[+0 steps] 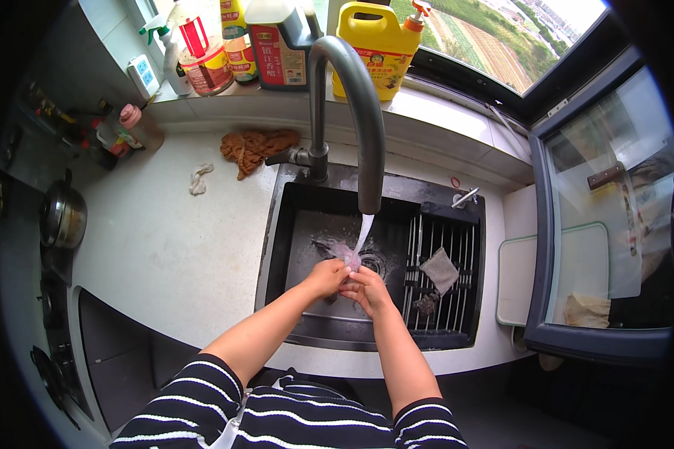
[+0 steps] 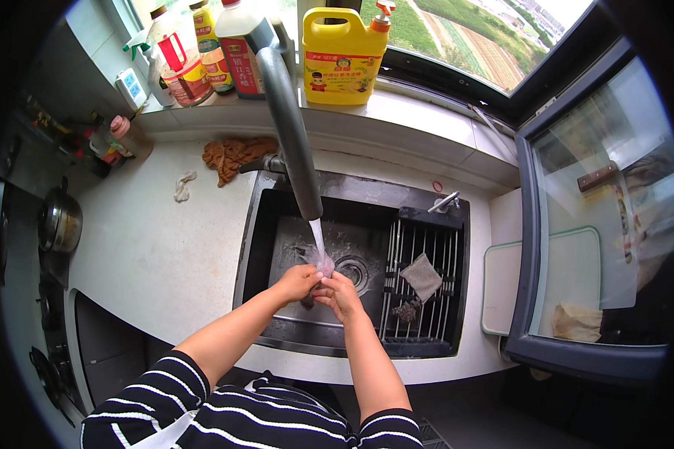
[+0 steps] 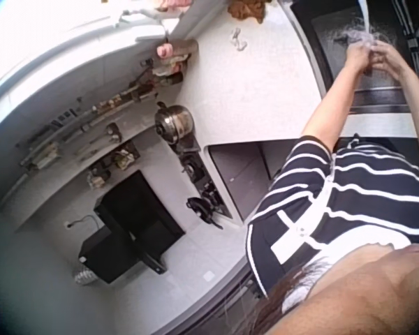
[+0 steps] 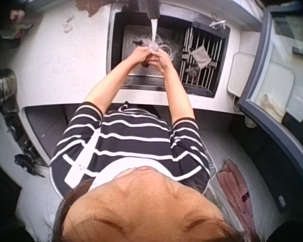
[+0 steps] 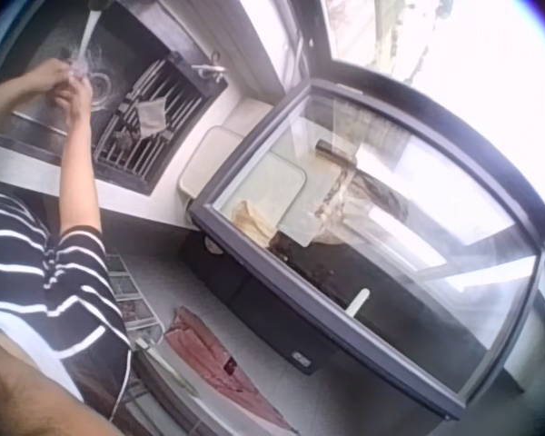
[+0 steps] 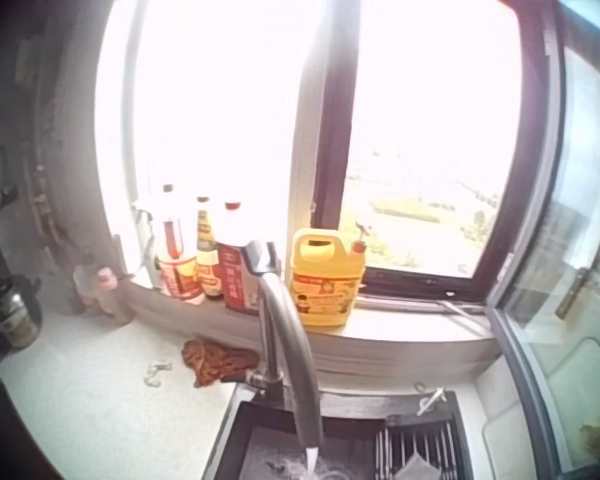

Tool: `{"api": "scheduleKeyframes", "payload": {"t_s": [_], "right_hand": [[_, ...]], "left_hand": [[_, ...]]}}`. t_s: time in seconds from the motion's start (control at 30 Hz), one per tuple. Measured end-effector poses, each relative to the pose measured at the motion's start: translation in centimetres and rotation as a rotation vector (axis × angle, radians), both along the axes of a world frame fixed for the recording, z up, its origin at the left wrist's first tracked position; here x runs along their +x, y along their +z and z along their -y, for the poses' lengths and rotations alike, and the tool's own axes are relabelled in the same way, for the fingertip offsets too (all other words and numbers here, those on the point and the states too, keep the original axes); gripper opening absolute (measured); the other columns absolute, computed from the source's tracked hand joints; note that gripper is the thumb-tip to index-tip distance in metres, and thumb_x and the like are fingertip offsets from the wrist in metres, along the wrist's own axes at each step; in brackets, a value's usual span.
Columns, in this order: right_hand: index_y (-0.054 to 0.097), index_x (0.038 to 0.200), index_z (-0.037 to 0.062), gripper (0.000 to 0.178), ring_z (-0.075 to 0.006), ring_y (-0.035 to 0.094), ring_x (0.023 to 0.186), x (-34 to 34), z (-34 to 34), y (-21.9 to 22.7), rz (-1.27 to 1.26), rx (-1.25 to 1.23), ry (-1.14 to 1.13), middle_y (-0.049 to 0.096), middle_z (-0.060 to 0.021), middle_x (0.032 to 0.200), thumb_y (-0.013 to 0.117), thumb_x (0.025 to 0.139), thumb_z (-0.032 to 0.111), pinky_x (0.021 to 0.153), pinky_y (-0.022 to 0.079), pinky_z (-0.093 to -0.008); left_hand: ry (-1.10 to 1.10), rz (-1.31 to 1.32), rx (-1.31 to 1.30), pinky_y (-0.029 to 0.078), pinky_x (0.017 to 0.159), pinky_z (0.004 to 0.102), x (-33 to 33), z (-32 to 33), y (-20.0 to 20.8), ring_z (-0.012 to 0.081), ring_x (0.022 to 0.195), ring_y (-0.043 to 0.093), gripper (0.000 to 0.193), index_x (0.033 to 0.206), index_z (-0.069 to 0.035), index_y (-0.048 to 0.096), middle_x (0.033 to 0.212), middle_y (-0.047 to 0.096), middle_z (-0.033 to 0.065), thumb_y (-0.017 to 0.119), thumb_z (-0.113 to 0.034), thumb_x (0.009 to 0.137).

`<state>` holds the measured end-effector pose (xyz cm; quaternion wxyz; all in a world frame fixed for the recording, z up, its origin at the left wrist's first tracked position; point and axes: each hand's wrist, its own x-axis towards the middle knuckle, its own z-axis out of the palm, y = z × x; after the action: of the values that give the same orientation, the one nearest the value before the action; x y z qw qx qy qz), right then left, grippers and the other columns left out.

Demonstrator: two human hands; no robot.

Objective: The person cleans the kitchen using a cloth, wiping the range hood, stove, and countertop. They rinse the cloth in the sink and continue wiping various surfaces, including the backsplash and the area around the sink.

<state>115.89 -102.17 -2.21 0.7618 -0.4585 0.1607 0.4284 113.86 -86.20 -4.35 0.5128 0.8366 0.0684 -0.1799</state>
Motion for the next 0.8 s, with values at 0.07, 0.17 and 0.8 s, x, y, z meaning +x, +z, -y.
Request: {"api": "scheduleKeyframes", "payload": {"t_s": [0.07, 0.17, 0.8], "right_hand": [[0.062, 0.105, 0.0073, 0.014, -0.0120, 0.061, 0.068, -0.4, 0.1, -1.5, 0.012, 0.008, -0.047, 0.066, -0.0017, 0.089, 0.061, 0.091, 0.013, 0.067, 0.054, -0.0289], [0.062, 0.097, 0.0086, 0.008, -0.0101, 0.058, 0.061, -0.4, 0.2, -2.3, 0.063, -0.135, -0.082, 0.065, -0.0005, 0.084, 0.061, 0.092, 0.015, 0.063, 0.053, -0.0285], [0.043, 0.139, 0.0102, 0.072, -0.0057, 0.058, 0.065, 0.5, 1.9, 2.5, 0.441, -0.357, -0.157, 0.063, -0.0069, 0.100, 0.075, 0.075, 0.000, 0.052, 0.049, -0.0237]], "left_hand": [[-0.086, 0.102, 0.160, 0.050, 0.072, 0.0439, 0.4, -1.1, 0.1, 0.0349, 0.081, 0.063, 0.031, 0.089, -0.005, 0.068, 0.088, 0.067, 0.0156, 0.054, -0.032, 0.094], [-0.078, 0.003, 0.389, 0.050, 0.075, 0.0494, 1.5, -1.8, 4.0, 0.0406, 0.089, 0.064, 0.035, 0.091, -0.007, 0.070, 0.091, 0.068, 0.0197, 0.053, -0.038, 0.093], [0.373, 0.355, -0.574, 0.041, 0.097, 0.0298, -0.2, -4.3, 8.1, 0.0157, 0.108, 0.056, 0.021, 0.105, 0.001, 0.067, 0.113, 0.062, 0.0061, 0.057, -0.014, 0.096]]}}
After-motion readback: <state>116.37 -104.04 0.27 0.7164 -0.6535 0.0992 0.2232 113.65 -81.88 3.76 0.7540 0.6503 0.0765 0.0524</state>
